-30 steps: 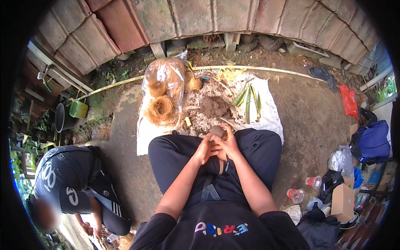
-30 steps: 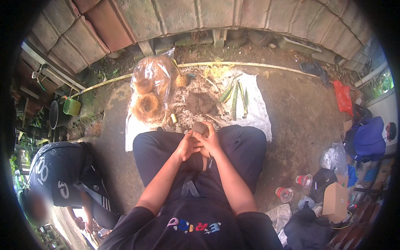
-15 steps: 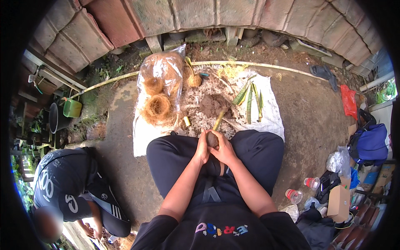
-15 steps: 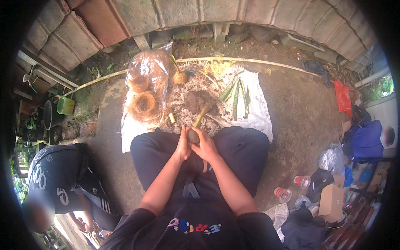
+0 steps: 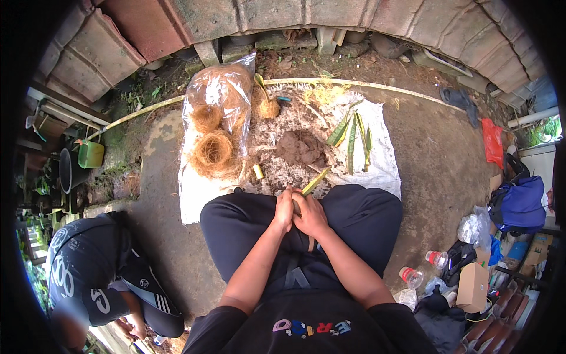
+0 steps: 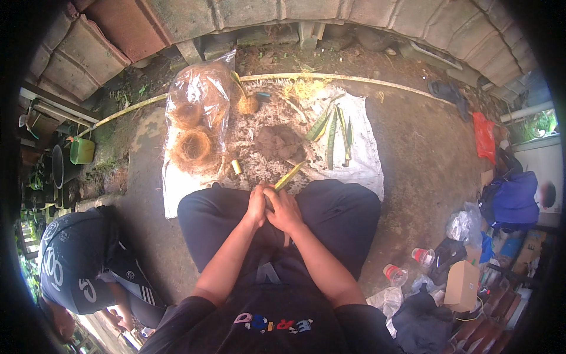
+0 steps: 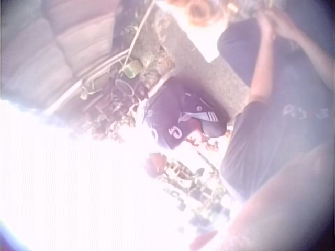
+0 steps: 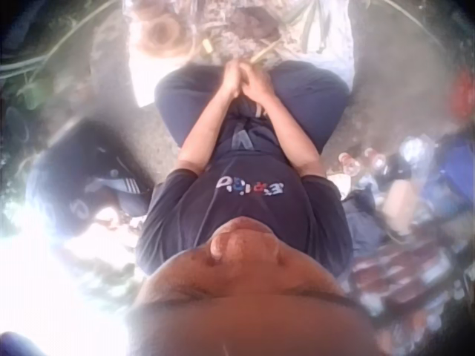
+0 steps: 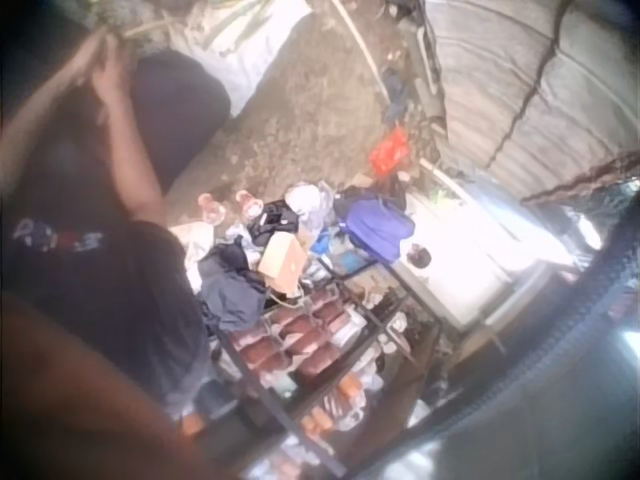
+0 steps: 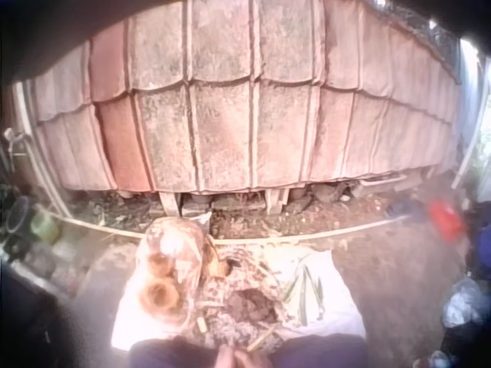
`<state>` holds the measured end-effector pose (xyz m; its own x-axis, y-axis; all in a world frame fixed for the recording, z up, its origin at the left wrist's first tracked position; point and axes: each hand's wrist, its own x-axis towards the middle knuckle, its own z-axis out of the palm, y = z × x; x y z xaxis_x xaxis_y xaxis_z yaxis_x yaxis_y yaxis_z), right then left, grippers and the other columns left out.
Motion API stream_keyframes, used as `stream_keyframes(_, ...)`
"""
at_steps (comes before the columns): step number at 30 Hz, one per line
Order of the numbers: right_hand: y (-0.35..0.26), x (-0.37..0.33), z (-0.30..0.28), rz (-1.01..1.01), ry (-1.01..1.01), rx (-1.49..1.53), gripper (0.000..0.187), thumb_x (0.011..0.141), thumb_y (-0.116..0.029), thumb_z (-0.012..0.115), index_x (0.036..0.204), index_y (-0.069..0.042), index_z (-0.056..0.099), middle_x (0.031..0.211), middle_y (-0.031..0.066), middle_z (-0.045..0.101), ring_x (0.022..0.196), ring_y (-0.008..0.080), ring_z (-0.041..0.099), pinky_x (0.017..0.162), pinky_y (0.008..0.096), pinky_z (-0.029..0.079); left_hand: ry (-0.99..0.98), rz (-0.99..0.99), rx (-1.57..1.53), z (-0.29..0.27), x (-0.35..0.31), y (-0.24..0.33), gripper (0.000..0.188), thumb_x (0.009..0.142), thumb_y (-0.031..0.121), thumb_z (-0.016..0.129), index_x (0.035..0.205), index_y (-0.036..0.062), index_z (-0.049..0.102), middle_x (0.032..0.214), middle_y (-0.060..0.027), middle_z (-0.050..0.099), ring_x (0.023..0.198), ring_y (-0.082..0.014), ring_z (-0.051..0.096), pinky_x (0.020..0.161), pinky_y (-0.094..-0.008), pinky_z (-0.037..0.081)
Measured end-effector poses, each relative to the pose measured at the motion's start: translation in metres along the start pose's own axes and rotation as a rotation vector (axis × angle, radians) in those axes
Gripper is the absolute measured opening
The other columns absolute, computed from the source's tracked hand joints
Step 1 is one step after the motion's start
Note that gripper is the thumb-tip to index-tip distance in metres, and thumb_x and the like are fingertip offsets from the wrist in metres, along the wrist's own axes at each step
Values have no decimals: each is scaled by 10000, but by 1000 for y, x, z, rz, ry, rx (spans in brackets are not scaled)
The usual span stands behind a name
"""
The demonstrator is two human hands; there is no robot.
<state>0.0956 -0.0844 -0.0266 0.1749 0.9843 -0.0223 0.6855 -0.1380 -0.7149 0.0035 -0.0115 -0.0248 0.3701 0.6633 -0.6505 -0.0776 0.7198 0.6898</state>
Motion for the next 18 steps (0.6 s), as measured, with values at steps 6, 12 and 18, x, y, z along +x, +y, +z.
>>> stream_keyframes(6,-2,3,2,25,29,-14,606,765,-154,719,1309,-199,456,1168,188,534,1069,427,548,887,504,463,23,37,30,0,6,-4,374,959,281,370,1051,23,626,1022,-145,613,961,-243,588,867,-375,488)
stream_keyframes(12,-4,-2,0,8,8,-30,620,773,-144,709,1328,-218,444,1180,175,536,1039,419,571,868,504,484,71,43,-9,1,4,-6,403,1018,304,348,1012,22,635,951,-110,639,879,-203,610,817,-334,495)
stream_keyframes(18,-17,-7,-12,18,-53,9,651,784,-132,709,1362,-234,429,1266,152,526,1062,408,590,866,490,508,50,4,-79,-3,-3,-7,493,1036,460,351,1055,48,620,997,-107,630,912,-210,610,837,-350,495)
